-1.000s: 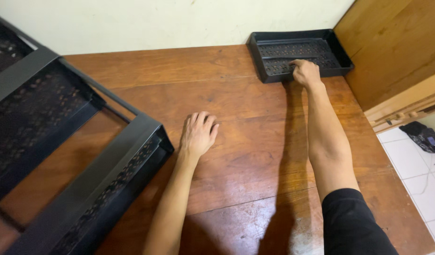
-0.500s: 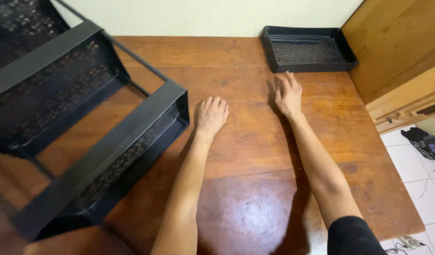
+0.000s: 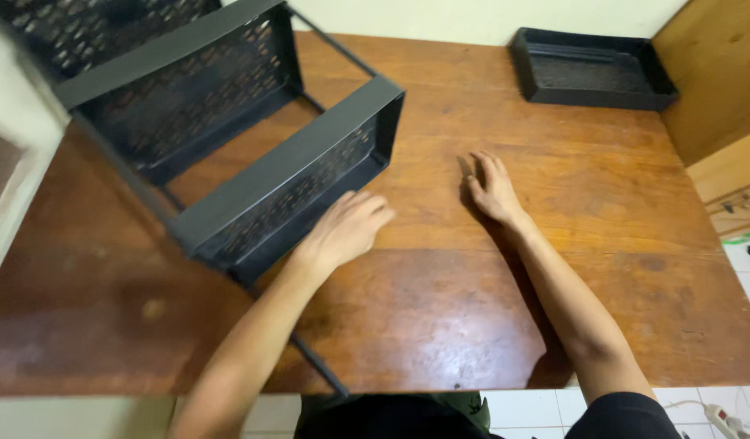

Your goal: The person assembles a black metal shelving unit on a wooden table. They insert metal rods into the frame, repeatedly adjusting and repositioning the unit to align the components. The person handles the frame and rods by hand throughout the process.

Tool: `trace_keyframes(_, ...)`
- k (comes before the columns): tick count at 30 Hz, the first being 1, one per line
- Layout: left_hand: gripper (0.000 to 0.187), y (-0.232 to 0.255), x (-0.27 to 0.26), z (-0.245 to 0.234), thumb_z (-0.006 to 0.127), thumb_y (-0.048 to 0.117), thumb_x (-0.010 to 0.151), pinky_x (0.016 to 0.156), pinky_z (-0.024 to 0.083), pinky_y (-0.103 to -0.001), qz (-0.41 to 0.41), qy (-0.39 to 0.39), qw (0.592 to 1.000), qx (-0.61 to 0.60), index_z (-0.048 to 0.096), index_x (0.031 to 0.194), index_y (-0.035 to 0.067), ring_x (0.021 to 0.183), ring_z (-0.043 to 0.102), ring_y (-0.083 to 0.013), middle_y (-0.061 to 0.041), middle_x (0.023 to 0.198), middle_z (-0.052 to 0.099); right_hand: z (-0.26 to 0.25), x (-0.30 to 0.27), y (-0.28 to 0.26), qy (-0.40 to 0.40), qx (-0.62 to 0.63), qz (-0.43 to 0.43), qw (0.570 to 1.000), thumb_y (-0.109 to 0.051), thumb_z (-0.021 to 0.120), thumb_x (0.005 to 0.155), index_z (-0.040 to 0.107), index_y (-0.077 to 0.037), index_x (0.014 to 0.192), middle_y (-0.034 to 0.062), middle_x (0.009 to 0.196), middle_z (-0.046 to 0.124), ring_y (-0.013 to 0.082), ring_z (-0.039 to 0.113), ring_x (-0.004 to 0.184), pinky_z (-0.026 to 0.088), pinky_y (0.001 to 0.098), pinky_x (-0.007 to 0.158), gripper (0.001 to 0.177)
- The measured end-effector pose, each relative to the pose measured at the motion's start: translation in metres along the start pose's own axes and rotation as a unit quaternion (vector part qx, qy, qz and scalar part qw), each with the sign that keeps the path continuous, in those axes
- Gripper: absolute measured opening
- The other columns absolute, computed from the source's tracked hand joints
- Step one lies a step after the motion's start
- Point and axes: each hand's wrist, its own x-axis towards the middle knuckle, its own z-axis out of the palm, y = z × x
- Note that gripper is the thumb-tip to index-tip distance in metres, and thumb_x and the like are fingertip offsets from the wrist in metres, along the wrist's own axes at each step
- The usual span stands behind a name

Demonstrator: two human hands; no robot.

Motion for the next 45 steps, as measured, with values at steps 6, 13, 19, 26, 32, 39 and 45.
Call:
trace_keyframes(6,0.018,0.023,-0.150,-0.065,0.068,-0.002,0.078,0.084,0.050,-0.039,0.006,0.204,0.974,0.100,0.066,0.087,0.013,0.095,0.065,-0.0230,-0.002,0.096,0.067,0.014,-0.021,-0.116,-0.136,0.024,-0.106,0.985,-0.017,0.063,0.095,0.053,-0.001,0.139,0.0234,0.142,0.054,0.0432,0.050,0.130,0.040,0.0498,0.112,0.048)
trace_keyframes(13,0.065,-0.022,-0.231,-0.069,0.075,0.023,0.078,0.108,0.038,-0.056,-0.236,0.249,0.929,0.139,0.048,0.131,-0.002,0.124,0.050,-0.0469,-0.030,0.130,0.049,0.022,-0.064,-0.226,-0.253,0.071,-0.181,0.948,-0.025,0.060,0.098,0.069,-0.007,0.115,0.0175,0.120,0.067,0.0346,0.064,0.114,0.052,0.0459,0.101,0.026)
trace_keyframes(19,0.099,-0.030,-0.204,-0.054,0.077,0.034,0.084,0.112,0.029,-0.058,-0.232,0.109,0.964,0.064,0.025,0.150,-0.020,0.132,0.044,-0.0526,-0.043,0.143,0.041,0.013,-0.103,-0.291,-0.357,0.099,-0.234,0.899,-0.047,0.056,0.099,0.062,-0.007,0.116,0.0212,0.101,0.072,0.0344,0.073,0.085,0.061,0.0465,0.076,0.043)
trace_keyframes(26,0.092,-0.025,-0.137,-0.037,0.079,0.039,0.087,0.116,0.039,-0.050,-0.192,0.098,0.970,0.109,0.030,0.147,-0.011,0.128,0.057,-0.0438,-0.034,0.135,0.055,-0.026,-0.104,-0.304,-0.425,0.079,-0.040,0.901,-0.029,0.061,0.097,0.047,-0.009,0.131,0.0126,0.076,0.075,0.0233,0.072,0.056,0.059,0.0379,0.058,0.041)
trace_keyframes(32,0.098,-0.008,-0.074,-0.069,0.073,0.041,0.091,0.085,0.052,-0.042,-0.094,0.128,0.982,0.107,0.019,0.154,-0.010,0.107,0.069,-0.0334,-0.035,0.134,0.062,-0.083,-0.093,-0.289,-0.411,0.000,0.027,0.911,-0.017,0.061,0.096,0.050,-0.015,0.145,0.0190,0.064,0.070,0.0264,0.063,0.045,0.053,0.0381,0.047,0.050)
trace_keyframes(39,0.104,-0.001,0.013,-0.104,0.067,0.046,0.099,0.069,0.055,-0.039,-0.123,0.055,0.983,0.121,0.003,0.160,-0.008,0.063,0.065,-0.0255,-0.017,0.082,0.068,-0.154,-0.055,-0.256,-0.306,0.104,-0.098,0.941,-0.011,0.064,0.091,0.061,-0.008,0.135,0.0068,0.079,0.078,0.0123,0.069,0.056,0.057,0.0284,0.052,0.044)
trace_keyframes(45,0.105,-0.002,0.074,-0.120,0.065,0.049,0.098,0.056,0.058,-0.040,-0.155,0.026,0.980,0.125,0.001,0.161,-0.006,0.054,0.063,-0.0275,-0.013,0.068,0.064,-0.197,-0.023,-0.230,-0.288,0.154,-0.065,0.943,-0.012,0.066,0.093,0.065,-0.007,0.135,0.0070,0.085,0.078,0.0112,0.066,0.069,0.055,0.0269,0.060,0.042)
